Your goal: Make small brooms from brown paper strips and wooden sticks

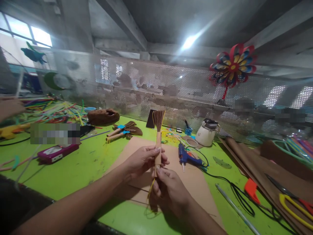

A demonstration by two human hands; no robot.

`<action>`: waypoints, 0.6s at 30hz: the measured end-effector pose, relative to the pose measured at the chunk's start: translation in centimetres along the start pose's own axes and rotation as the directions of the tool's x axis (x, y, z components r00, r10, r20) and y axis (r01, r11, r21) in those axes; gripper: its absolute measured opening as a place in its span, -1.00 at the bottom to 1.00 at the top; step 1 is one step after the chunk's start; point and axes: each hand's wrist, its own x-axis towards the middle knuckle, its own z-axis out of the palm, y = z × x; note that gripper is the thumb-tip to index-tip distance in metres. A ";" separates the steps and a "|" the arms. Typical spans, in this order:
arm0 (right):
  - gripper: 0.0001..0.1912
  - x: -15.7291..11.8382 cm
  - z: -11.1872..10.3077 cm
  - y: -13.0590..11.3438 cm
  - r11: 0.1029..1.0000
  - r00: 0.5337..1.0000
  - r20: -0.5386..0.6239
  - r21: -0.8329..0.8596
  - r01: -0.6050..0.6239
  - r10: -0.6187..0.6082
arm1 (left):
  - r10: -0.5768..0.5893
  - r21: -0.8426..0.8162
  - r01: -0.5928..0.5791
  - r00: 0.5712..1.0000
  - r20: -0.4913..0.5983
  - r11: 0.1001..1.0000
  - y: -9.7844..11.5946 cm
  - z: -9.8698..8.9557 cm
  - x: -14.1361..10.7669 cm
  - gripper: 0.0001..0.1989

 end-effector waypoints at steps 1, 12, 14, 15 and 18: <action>-0.69 -0.1 0.1 -0.1 1.000 1.000 0.023 0.023 -0.010 0.010 | -0.006 -0.026 0.006 1.000 0.010 1.000 -0.1 0.0 0.1 -0.81; -0.64 0.4 -0.6 -0.2 0.931 0.969 -0.196 -0.359 0.071 -0.150 | 0.020 -0.008 -0.021 0.990 -0.136 1.000 -0.6 -0.7 0.8 -0.88; -0.67 0.4 -0.8 -0.7 0.769 0.890 -0.275 -0.628 0.121 -0.365 | 0.057 -0.001 -0.059 0.975 -0.213 0.998 -0.7 -1.1 1.1 -0.89; -0.70 0.3 -0.8 -0.9 0.661 0.843 -0.258 -0.737 0.144 -0.472 | 0.068 -0.001 -0.071 0.963 -0.260 0.997 -0.8 -1.2 1.2 -0.91; -0.81 -0.1 -0.4 -1.2 0.359 0.761 -0.062 -0.905 0.230 -0.646 | 0.088 0.005 -0.093 0.919 -0.385 0.996 -1.1 -1.4 1.6 -0.94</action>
